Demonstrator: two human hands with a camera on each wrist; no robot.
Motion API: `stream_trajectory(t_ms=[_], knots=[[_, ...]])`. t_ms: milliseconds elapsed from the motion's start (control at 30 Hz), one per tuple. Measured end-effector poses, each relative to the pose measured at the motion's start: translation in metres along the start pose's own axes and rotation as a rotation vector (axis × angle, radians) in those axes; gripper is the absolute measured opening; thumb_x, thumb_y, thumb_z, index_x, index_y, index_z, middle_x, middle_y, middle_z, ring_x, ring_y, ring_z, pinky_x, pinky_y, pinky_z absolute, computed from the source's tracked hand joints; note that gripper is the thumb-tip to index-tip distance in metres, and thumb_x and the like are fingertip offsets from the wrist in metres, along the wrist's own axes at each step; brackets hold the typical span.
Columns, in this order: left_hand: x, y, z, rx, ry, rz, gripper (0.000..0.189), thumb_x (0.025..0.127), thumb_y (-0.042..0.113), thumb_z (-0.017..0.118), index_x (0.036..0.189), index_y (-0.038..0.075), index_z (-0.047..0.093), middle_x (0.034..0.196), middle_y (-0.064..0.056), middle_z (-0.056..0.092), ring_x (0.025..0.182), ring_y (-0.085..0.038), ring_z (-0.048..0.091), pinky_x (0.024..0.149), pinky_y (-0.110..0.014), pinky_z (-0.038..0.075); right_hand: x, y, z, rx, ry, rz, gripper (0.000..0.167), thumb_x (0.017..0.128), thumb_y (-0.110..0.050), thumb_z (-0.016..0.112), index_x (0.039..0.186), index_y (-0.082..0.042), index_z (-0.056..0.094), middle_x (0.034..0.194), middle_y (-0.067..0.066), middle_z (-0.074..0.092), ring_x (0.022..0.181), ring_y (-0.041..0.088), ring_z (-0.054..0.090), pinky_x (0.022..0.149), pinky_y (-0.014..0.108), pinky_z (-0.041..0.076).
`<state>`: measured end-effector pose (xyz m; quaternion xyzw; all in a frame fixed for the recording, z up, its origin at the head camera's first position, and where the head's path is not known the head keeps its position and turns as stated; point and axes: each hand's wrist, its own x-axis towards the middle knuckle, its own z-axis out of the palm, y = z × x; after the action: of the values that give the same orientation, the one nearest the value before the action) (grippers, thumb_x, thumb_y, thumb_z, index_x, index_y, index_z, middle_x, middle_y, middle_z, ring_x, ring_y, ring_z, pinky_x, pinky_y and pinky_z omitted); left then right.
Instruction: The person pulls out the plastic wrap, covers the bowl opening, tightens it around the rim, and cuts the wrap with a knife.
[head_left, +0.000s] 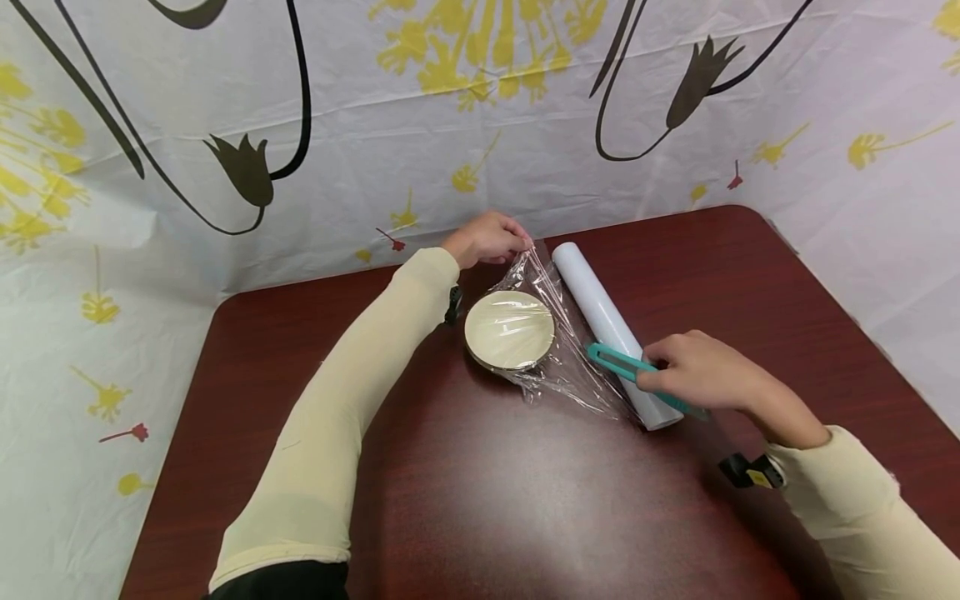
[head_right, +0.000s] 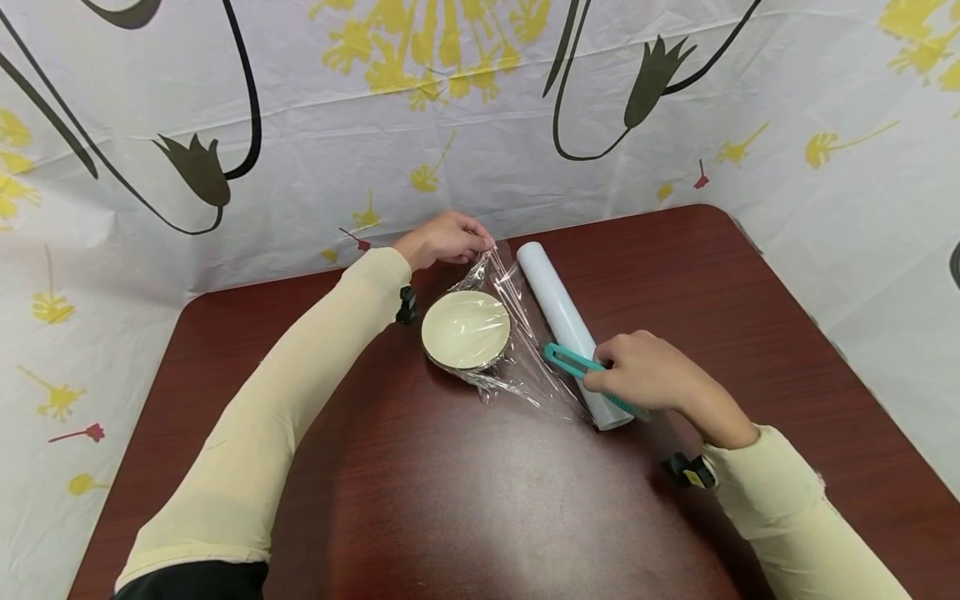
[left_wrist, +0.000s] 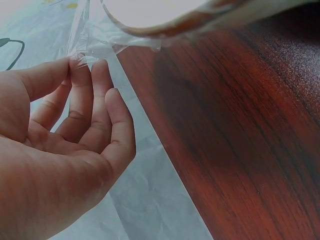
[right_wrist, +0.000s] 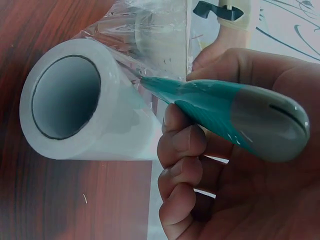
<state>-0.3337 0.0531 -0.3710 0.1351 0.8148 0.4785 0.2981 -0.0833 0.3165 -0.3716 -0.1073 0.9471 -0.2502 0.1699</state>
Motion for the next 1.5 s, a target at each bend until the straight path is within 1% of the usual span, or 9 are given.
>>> stream_trajectory(t_ms=[167, 433, 567, 633, 733, 967, 1133, 1333, 1500], knots=[[0.0, -0.001, 0.0, -0.007, -0.001, 0.003, 0.016, 0.109, 0.009, 0.069, 0.121, 0.0, 0.076, 0.089, 0.002, 0.07, 0.079, -0.011, 0.067, 0.094, -0.036, 0.057, -0.002, -0.001, 0.001, -0.023, -0.016, -0.007, 0.025, 0.09, -0.019, 0.069, 0.069, -0.021, 0.056, 0.061, -0.008, 0.049, 0.059, 0.01, 0.047, 0.055, 0.027, 0.037], [-0.002, 0.0, -0.001, -0.001, 0.01, 0.013, 0.018, 0.108, 0.01, 0.07, 0.122, 0.0, 0.077, 0.088, 0.002, 0.069, 0.081, -0.012, 0.066, 0.103, -0.043, 0.056, -0.003, -0.002, 0.004, -0.012, -0.054, -0.021, 0.027, 0.089, -0.018, 0.069, 0.068, -0.021, 0.053, 0.058, -0.009, 0.049, 0.054, 0.01, 0.047, 0.052, 0.026, 0.035], [-0.002, 0.0, -0.001, -0.003, 0.011, 0.02, 0.017, 0.109, 0.009, 0.07, 0.121, -0.001, 0.077, 0.088, 0.002, 0.069, 0.084, -0.014, 0.065, 0.098, -0.04, 0.057, -0.002, -0.003, 0.002, -0.015, -0.063, -0.036, 0.029, 0.089, -0.02, 0.071, 0.067, -0.021, 0.052, 0.059, -0.009, 0.048, 0.055, 0.009, 0.045, 0.053, 0.025, 0.034], [-0.003, -0.001, -0.002, -0.009, 0.012, 0.024, 0.018, 0.109, 0.009, 0.069, 0.122, -0.001, 0.076, 0.088, 0.001, 0.068, 0.085, -0.014, 0.065, 0.092, -0.036, 0.057, -0.003, -0.003, 0.001, -0.013, -0.072, -0.046, 0.029, 0.089, -0.02, 0.071, 0.067, -0.021, 0.052, 0.059, -0.009, 0.048, 0.055, 0.008, 0.043, 0.053, 0.025, 0.034], [-0.003, -0.001, -0.002, -0.015, 0.014, 0.026, 0.017, 0.109, 0.008, 0.069, 0.121, -0.001, 0.076, 0.088, 0.001, 0.069, 0.084, -0.014, 0.065, 0.093, -0.036, 0.057, -0.004, -0.002, 0.001, -0.007, -0.084, -0.058, 0.029, 0.089, -0.02, 0.071, 0.067, -0.022, 0.051, 0.06, -0.01, 0.046, 0.054, 0.007, 0.042, 0.053, 0.024, 0.033], [-0.003, -0.003, -0.003, -0.012, 0.017, 0.031, 0.017, 0.109, 0.01, 0.07, 0.12, 0.0, 0.077, 0.089, 0.002, 0.07, 0.081, -0.012, 0.067, 0.102, -0.042, 0.056, -0.011, 0.001, 0.003, -0.024, -0.096, -0.072, 0.029, 0.086, -0.018, 0.07, 0.067, -0.023, 0.049, 0.061, -0.013, 0.042, 0.054, 0.004, 0.036, 0.053, 0.023, 0.029], [-0.001, -0.003, -0.003, -0.009, 0.017, 0.028, 0.019, 0.109, 0.011, 0.07, 0.122, 0.0, 0.077, 0.092, 0.001, 0.07, 0.082, -0.012, 0.067, 0.109, -0.046, 0.055, -0.017, 0.004, 0.004, -0.044, -0.116, -0.091, 0.028, 0.088, -0.019, 0.071, 0.069, -0.024, 0.051, 0.063, -0.013, 0.041, 0.055, 0.003, 0.036, 0.054, 0.023, 0.028], [0.0, -0.003, -0.003, -0.007, 0.013, 0.036, 0.018, 0.108, 0.009, 0.07, 0.12, -0.001, 0.077, 0.092, 0.001, 0.071, 0.081, -0.011, 0.068, 0.109, -0.047, 0.055, -0.024, 0.008, 0.004, -0.037, -0.144, -0.096, 0.027, 0.09, -0.019, 0.074, 0.071, -0.024, 0.054, 0.065, -0.013, 0.041, 0.056, 0.003, 0.037, 0.055, 0.022, 0.029], [-0.001, -0.002, -0.003, -0.006, 0.011, 0.037, 0.017, 0.108, 0.009, 0.07, 0.12, -0.001, 0.077, 0.091, 0.002, 0.07, 0.081, -0.012, 0.067, 0.109, -0.047, 0.054, -0.03, 0.012, 0.003, -0.012, -0.168, -0.109, 0.028, 0.088, -0.017, 0.073, 0.071, -0.025, 0.052, 0.063, -0.016, 0.038, 0.056, 0.001, 0.034, 0.055, 0.021, 0.028]])
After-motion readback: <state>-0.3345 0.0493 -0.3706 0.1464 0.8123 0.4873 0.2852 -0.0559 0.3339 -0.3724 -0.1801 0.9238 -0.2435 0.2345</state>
